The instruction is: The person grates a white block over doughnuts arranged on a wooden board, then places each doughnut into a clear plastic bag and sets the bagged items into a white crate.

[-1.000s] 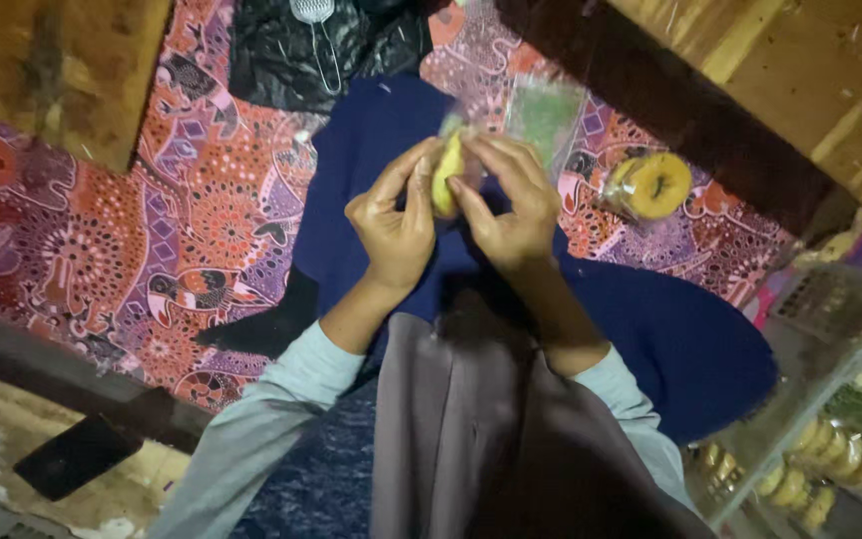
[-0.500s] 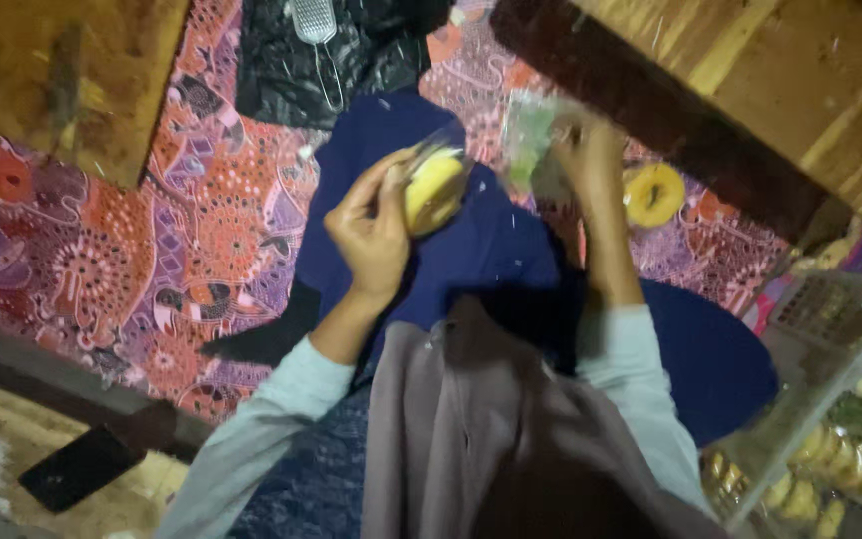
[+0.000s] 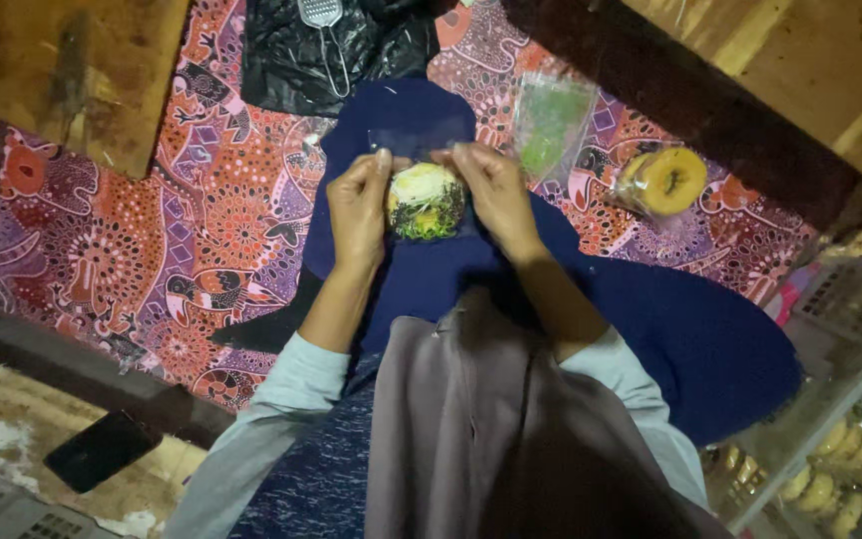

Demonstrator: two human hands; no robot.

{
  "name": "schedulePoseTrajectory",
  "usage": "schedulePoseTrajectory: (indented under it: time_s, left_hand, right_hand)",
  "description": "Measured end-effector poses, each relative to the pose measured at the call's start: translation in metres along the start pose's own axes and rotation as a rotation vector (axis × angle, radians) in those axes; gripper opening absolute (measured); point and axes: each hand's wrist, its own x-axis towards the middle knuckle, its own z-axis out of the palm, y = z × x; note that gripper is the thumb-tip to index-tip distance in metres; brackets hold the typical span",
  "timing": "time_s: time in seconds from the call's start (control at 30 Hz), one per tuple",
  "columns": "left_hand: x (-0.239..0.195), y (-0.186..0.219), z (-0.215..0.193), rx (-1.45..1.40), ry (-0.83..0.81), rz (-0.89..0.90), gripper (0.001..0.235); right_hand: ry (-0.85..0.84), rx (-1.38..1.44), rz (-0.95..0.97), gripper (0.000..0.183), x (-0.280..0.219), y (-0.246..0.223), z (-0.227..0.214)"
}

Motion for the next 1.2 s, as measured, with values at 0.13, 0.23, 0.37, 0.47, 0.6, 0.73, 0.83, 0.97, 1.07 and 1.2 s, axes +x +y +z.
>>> schedulePoseTrajectory:
  time_s: [0.13, 0.23, 0.37, 0.47, 0.6, 0.73, 0.83, 0.97, 1.07, 1.2]
  left_hand:
    - [-0.006, -0.008, 0.0, 0.165, 0.066, 0.509, 0.024]
    - [-0.018, -0.007, -0.006, 0.321, 0.151, 0.606, 0.027]
    - [-0.013, -0.01, 0.004, 0.528, 0.166, 0.399, 0.03]
    - [-0.023, -0.026, 0.02, 0.539, 0.057, 0.443, 0.02]
    - [-0.021, -0.048, 0.093, 0.436, -0.185, 0.47, 0.017]
    - [0.003, -0.092, 0.192, 0.298, -0.307, 0.476, 0.009]
    - [0.026, -0.144, 0.261, 0.329, -0.452, 0.725, 0.029]
    - [0.035, -0.205, 0.297, 0.464, -0.669, 0.32, 0.022]
    - [0.059, -0.225, 0.284, 0.382, -0.739, 0.327, 0.011]
    - [0.113, -0.235, 0.25, 0.309, 0.048, 0.122, 0.021]
  right_hand:
    - [0.315, -0.354, -0.476, 0.017, -0.002, -0.02, 0.0]
    - [0.355, -0.44, -0.565, 0.022, -0.008, -0.009, 0.005]
    - [0.316, -0.397, -0.189, 0.024, -0.01, 0.04, 0.005]
    - [0.342, -0.173, -0.025, 0.019, -0.032, 0.09, -0.01]
    - [0.364, 0.234, 0.108, 0.041, -0.044, 0.107, -0.096]
    - [0.747, -0.142, 0.055, 0.045, -0.078, 0.1, -0.212]
    - [0.822, -0.371, 0.325, 0.045, -0.084, 0.109, -0.257]
    - [0.814, -0.04, 0.107, 0.063, -0.067, 0.125, -0.273]
    - [0.737, 0.149, 0.233, 0.054, -0.072, 0.132, -0.273]
    - [0.646, 0.126, 0.251, 0.057, -0.071, 0.12, -0.278]
